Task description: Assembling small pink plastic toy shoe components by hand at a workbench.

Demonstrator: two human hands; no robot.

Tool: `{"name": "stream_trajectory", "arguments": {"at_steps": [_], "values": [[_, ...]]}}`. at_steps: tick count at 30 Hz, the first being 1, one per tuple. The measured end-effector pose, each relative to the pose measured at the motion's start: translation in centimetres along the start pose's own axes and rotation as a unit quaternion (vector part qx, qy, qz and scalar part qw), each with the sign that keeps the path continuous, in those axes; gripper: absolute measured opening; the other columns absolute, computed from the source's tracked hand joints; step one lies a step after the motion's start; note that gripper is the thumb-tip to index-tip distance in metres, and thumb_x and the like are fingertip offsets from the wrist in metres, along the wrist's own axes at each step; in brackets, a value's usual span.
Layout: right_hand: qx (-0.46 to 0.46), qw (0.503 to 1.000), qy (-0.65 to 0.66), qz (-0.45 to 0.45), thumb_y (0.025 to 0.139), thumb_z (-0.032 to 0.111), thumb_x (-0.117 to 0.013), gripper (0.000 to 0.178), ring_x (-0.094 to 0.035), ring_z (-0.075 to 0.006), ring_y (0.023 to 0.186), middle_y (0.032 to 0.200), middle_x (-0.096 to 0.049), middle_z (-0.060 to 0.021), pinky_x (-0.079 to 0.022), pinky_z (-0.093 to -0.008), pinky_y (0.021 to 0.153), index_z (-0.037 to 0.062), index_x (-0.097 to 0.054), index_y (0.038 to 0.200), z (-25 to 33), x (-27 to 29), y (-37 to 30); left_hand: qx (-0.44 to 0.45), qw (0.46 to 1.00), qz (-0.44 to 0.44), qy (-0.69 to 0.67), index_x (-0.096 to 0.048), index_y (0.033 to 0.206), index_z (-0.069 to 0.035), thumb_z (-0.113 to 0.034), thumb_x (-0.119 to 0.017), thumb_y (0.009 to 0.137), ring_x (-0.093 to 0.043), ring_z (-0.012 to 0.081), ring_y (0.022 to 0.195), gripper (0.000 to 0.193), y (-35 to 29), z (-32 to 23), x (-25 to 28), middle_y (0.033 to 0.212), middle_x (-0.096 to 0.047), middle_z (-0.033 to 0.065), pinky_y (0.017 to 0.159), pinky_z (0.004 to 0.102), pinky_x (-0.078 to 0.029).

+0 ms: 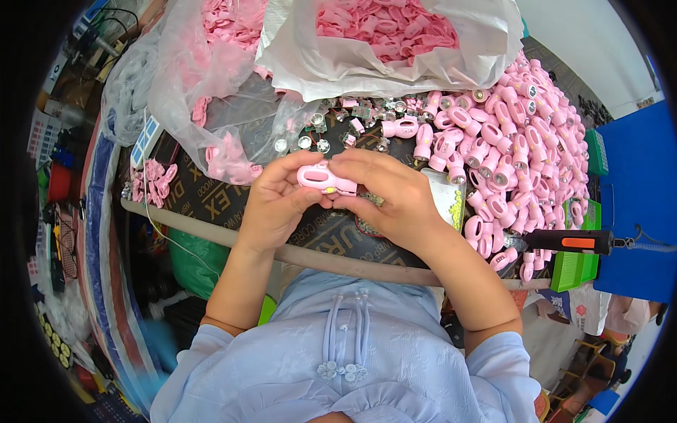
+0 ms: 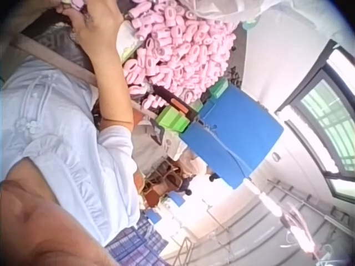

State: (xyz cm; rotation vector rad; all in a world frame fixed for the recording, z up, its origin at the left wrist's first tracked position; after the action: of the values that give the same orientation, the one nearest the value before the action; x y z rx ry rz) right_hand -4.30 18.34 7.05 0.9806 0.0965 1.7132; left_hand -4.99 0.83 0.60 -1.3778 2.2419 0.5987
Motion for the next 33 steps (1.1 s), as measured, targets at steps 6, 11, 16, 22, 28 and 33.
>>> {"name": "stream_trajectory", "arguments": {"at_steps": [6,11,16,22,28,33], "values": [[0.000,1.000,-0.005,-0.014,0.074,0.004,-0.083,0.046,-0.069,-0.0289,0.108,0.117,-0.070,-0.0155,-0.057,-0.0370,0.090,0.0037,-0.070,0.117,0.2,0.3,-0.2,0.000,0.999,-0.013,0.046,-0.051,0.136,0.003,0.003,-0.064,0.094,-0.065,0.0175,0.108,0.045,0.1,-0.5,-1.0,0.120,-0.064,0.0129,0.093,0.0307,-0.055],[0.019,1.000,-0.007,-0.010,0.074,0.003,-0.082,0.046,-0.068,-0.0291,0.109,0.118,-0.070,-0.0148,-0.057,-0.0369,0.092,0.0033,-0.069,0.119,0.2,0.4,-0.1,-0.006,0.997,-0.026,0.069,-0.047,0.142,0.002,0.002,-0.061,0.095,-0.064,0.0169,0.109,0.049,0.3,-1.2,-1.9,0.123,-0.063,0.0128,0.092,0.0303,-0.054],[0.021,1.000,0.017,-0.004,0.075,0.003,-0.082,0.047,-0.067,-0.0294,0.111,0.118,-0.070,-0.0139,-0.056,-0.0370,0.093,0.0030,-0.069,0.120,0.1,0.5,-0.2,0.024,0.999,0.028,-0.018,-0.046,0.143,0.002,-0.003,-0.060,0.096,-0.064,0.0165,0.101,0.048,0.2,-1.2,-1.1,0.119,-0.064,0.0119,0.083,0.0294,-0.054],[0.018,1.000,0.021,-0.008,0.075,0.003,-0.082,0.049,-0.067,-0.0297,0.114,0.119,-0.070,-0.0142,-0.056,-0.0376,0.094,0.0033,-0.069,0.122,0.2,0.4,-0.1,-0.006,0.999,0.012,0.048,-0.055,0.136,0.002,-0.002,-0.060,0.095,-0.063,0.0148,0.095,0.042,0.1,-1.7,-1.2,0.117,-0.064,0.0102,0.081,0.0284,-0.053],[0.015,1.000,0.023,-0.009,0.075,0.003,-0.081,0.047,-0.067,-0.0297,0.112,0.117,-0.071,-0.0145,-0.056,-0.0378,0.092,0.0033,-0.069,0.121,0.0,0.2,-0.4,0.006,1.000,0.007,0.025,-0.055,0.135,0.002,-0.002,-0.056,0.096,-0.064,0.0152,0.093,0.039,-0.1,-1.8,-1.1,0.117,-0.065,0.0112,0.078,0.0284,-0.053],[0.012,0.999,0.032,-0.009,0.075,0.002,-0.081,0.045,-0.067,-0.0295,0.110,0.115,-0.071,-0.0138,-0.056,-0.0376,0.092,0.0026,-0.070,0.118,-0.1,0.0,-0.2,0.044,0.998,0.003,-0.045,-0.055,0.130,0.002,-0.002,-0.047,0.097,-0.066,0.0188,0.089,0.035,-0.1,-1.9,-1.3,0.113,-0.065,0.0141,0.074,0.0290,-0.054]]}}
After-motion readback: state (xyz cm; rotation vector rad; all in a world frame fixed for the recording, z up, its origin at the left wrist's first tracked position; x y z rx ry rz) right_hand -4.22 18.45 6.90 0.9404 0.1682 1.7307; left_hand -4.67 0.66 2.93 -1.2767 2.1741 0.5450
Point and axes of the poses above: each hand's wrist, its own y-axis towards the middle knuckle, its own x-axis out of the back of the hand, z = x × y, the point moved 5 cm from there along y, towards the middle knuckle
